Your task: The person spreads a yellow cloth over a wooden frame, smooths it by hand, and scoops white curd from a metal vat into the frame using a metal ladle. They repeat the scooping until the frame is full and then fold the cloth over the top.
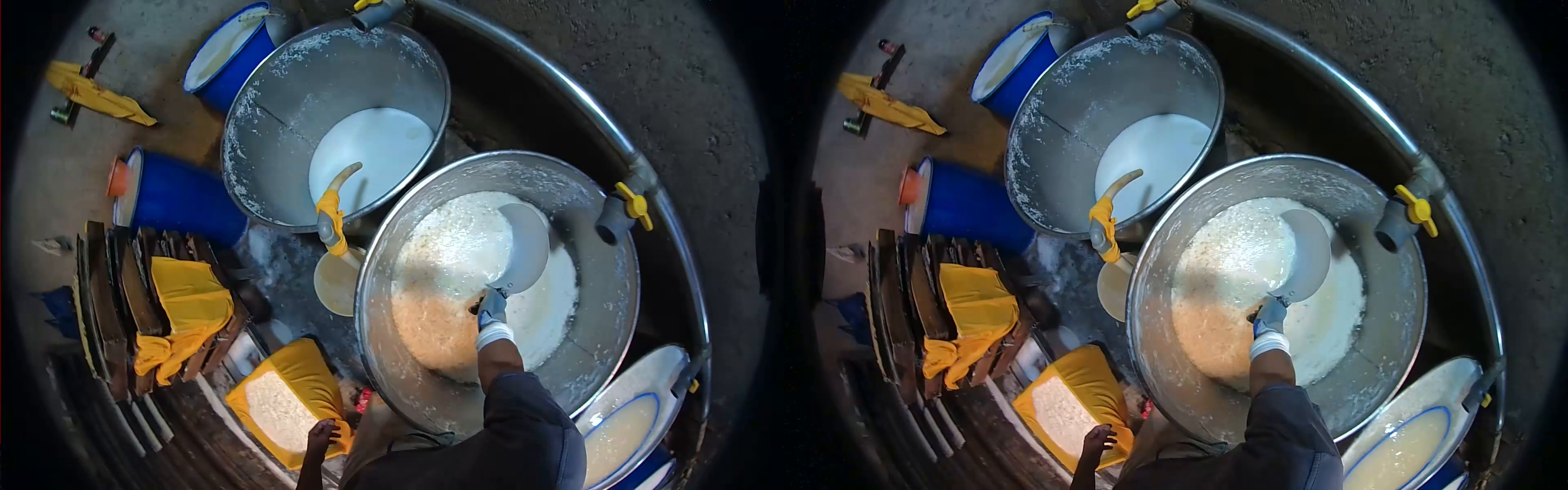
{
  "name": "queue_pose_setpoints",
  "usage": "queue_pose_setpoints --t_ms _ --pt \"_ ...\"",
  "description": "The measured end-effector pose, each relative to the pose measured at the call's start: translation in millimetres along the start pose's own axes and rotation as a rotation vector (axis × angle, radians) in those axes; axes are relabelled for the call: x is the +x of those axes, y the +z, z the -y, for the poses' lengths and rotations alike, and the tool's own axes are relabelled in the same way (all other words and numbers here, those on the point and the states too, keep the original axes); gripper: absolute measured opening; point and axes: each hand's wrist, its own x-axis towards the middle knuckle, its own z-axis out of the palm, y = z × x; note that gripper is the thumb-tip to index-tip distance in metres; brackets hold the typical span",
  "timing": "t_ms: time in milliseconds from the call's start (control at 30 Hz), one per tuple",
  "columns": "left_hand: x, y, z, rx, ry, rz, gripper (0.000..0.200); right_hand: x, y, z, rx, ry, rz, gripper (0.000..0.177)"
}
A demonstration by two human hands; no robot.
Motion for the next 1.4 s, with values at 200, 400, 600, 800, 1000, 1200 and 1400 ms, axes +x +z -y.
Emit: queue_pose_setpoints --t_ms 200,400,600,800,1000,1200,1400 --pt "-4.6 -14.7 -6.2 -0.005 -0.036 -0.08 0.033 28.5 11.3 -35.8 0.088 0.405 0.658 0.024" --pt "6.4 -10.3 20.9 -0.096 -0.017 -0.055 0.03 -4.1 -21.9 -25.1 -0.034 0.596 0.707 0.019" --pt "14.7 -14.3 69.2 -0.283 0.106 0.018 0.028 -80.9 -90.6 -7.7 -0.271 0.491 0.72 0.021" --pt "62.9 -37.0 194.0 -0.601 0.136 -0.035 0.032 -244.1 -141.2 43.0 -0.614 0.421 0.648 0.022" --pt "70.0 -58.3 283.1 -0.786 -0.106 -0.132 0.033 -414.3 -137.0 30.3 -0.965 0.364 0.597 0.022" --pt "42.5 -94.7 382.8 -1.097 -0.094 -0.129 0.028 -514.2 -84.7 -81.0 -1.242 0.471 0.759 0.023" --pt "5.1 -126.6 475.3 -1.266 -0.206 -0.367 0.034 -544.8 -4.4 -271.1 -1.447 0.812 0.993 0.024"
